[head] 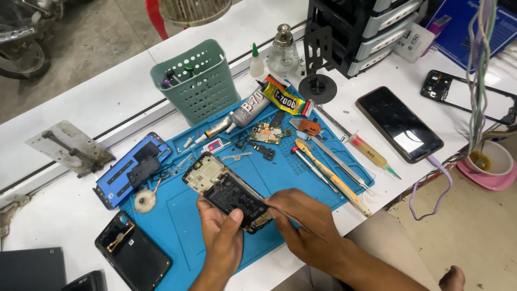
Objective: Technician disassembling a mobile phone using a pry tool to separate the frame from the screen.
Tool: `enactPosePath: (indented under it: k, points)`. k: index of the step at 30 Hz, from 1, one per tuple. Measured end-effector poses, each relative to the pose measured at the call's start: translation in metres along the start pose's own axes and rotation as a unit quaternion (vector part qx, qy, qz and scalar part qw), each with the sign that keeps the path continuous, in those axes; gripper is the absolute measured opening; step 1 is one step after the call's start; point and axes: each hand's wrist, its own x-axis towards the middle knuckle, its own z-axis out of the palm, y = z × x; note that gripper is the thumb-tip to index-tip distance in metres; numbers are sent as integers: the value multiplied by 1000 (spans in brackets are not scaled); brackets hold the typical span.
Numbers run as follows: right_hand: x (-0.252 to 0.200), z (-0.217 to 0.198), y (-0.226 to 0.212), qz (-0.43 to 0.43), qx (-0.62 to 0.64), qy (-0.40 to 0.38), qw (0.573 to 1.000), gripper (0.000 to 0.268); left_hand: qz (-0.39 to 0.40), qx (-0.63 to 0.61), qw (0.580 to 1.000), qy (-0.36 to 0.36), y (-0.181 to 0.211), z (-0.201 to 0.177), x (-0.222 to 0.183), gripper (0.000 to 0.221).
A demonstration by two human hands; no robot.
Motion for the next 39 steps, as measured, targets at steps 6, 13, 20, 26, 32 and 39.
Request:
enactPosePath:
  k: [6, 13, 20, 26, 32, 39]
  points:
    - [5, 1, -2, -29, 20, 1, 999, 15, -40, 98, 994, 42, 0, -3, 1, 126]
    - [6, 4, -7, -44, 21, -22, 999, 13, -10, 83, 995, 55, -4, -1, 5, 129]
    - [2, 10, -9, -23, 31, -42, 998, 12, 2, 17, 992, 122, 12, 16, 3, 110]
    - [-3, 14, -8, -6, 56, -35, 998, 12, 19, -15, 988, 150, 21, 24, 2, 93]
    - [-10, 12, -2, 5, 61, -28, 998, 19, 27, -20, 989, 145, 18, 24, 5, 91]
    - [-6, 5, -4, 49, 73, -22, 996, 19, 35, -1, 990, 134, 15, 24, 2, 88]
